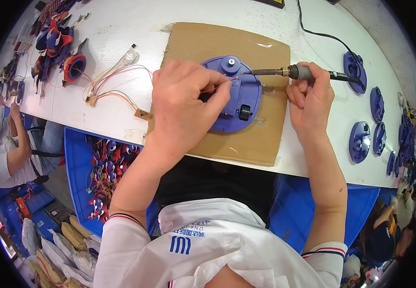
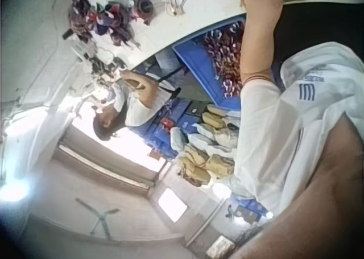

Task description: Soldering electrical wires to the base components of electric fans.

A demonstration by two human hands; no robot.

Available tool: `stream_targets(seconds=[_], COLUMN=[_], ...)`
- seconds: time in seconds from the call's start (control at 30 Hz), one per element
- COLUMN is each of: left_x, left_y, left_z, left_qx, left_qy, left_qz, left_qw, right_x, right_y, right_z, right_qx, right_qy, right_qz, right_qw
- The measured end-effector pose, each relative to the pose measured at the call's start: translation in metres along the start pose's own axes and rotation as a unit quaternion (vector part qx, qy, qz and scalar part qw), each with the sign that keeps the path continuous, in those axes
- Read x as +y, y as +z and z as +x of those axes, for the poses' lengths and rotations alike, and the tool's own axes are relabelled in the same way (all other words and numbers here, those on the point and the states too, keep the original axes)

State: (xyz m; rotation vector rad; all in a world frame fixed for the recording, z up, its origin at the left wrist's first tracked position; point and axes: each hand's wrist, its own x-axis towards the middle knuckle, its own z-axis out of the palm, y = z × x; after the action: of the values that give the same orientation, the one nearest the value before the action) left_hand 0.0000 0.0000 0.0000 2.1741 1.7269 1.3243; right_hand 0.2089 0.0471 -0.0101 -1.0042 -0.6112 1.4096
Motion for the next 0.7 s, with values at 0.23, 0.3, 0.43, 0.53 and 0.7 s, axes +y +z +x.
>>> stream_targets(seconds=[0.23, 0.3, 0.43, 0.53, 0.7], left_x=[-0.003, -0.001, 0.000, 0.000, 0.001], left_y=[-0.009, -0.007, 0.001, 0.001, 0.003], left_z=[0.007, 0.004, 0.002, 0.002, 0.003], left_qx=[-0.011, -0.013, -0.014, -0.014, -0.017], left_qy=[-0.032, -0.043, -0.031, -0.029, -0.034], left_qz=[-0.085, -0.094, -0.072, -0.061, -0.052], left_qw=[0.996, 0.995, 0.997, 0.998, 0.998], right_x=[0.001, 0.000, 0.001, 0.001, 0.000], right_y=[0.004, 0.004, 0.004, 0.006, 0.005], right_z=[0.001, 0.000, -0.002, -0.003, -0.004], right_qx=[0.002, -0.011, 0.011, 0.014, 0.015], right_qy=[-0.002, -0.012, -0.009, -0.008, 0.000], right_qz=[0.000, -0.010, -0.020, -0.024, -0.028], right_qw=[1.000, 1.000, 1.000, 1.000, 0.999])
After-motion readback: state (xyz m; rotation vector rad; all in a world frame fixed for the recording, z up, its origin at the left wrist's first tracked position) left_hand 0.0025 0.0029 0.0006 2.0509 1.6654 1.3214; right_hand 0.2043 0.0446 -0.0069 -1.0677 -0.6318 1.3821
